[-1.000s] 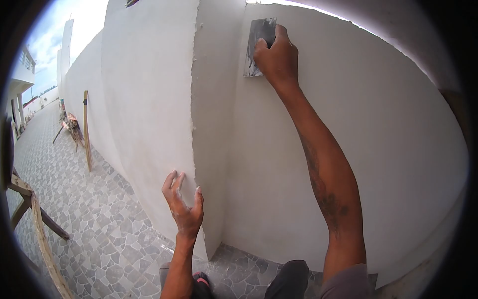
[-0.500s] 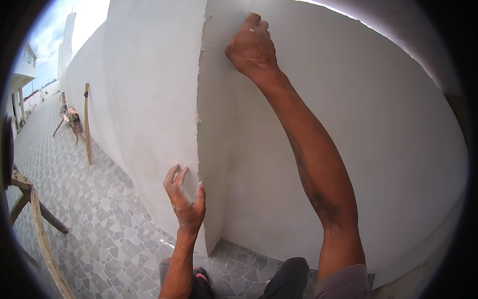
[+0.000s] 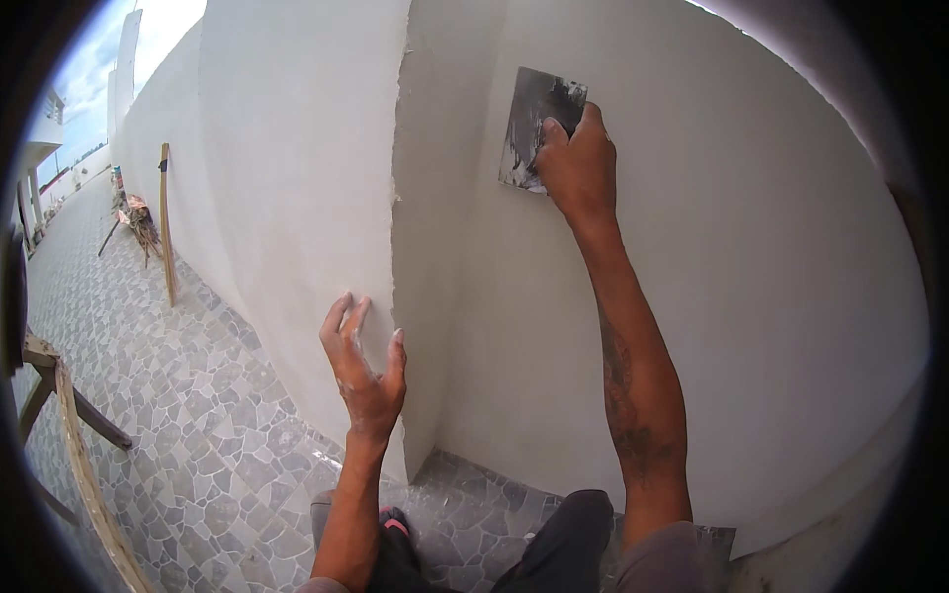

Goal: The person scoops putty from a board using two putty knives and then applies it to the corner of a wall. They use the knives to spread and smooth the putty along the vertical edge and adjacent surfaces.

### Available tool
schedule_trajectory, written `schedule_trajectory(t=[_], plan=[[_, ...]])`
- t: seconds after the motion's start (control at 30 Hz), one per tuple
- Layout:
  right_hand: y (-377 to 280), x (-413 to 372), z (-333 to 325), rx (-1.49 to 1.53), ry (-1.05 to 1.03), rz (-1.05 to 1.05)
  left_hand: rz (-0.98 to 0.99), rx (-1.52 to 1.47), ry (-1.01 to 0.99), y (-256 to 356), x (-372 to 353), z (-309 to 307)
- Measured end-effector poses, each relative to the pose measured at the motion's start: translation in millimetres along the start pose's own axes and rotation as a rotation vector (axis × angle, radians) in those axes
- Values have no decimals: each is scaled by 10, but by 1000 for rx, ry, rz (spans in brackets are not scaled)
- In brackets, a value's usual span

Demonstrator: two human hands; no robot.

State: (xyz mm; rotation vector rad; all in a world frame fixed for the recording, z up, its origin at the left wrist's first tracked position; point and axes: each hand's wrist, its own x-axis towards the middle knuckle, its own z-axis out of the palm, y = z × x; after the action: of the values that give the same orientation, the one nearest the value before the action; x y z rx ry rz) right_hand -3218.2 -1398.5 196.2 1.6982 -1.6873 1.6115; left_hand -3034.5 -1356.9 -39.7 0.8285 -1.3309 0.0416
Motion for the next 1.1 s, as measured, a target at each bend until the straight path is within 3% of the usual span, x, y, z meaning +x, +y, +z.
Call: schedule_trajectory(t=[0.23,0.3,0.47,0.67,0.77,0.93,1.07,1.1], plan=[[-45,75,213,-52,20,-19,-9,3,16,15,-17,39],[-39,95,165,43,28,-52,-10,7,10,5,-5,33],[27,94,296,-48,51,-189,17,27,15,-20,10,21],[314,-545,208,-29,32,-102,30,42,16,-22,25,8],[462,-777,271,40,-48,77,23,40,11,-3,41,-3],[532,-814,558,-11,2,-47,39,82,18,-19,29,26],[572,-868,517,128,-8,89,40,87,16,-25,39,15],[610,-886,578,85,13,38,38,87,11,-23,33,14]])
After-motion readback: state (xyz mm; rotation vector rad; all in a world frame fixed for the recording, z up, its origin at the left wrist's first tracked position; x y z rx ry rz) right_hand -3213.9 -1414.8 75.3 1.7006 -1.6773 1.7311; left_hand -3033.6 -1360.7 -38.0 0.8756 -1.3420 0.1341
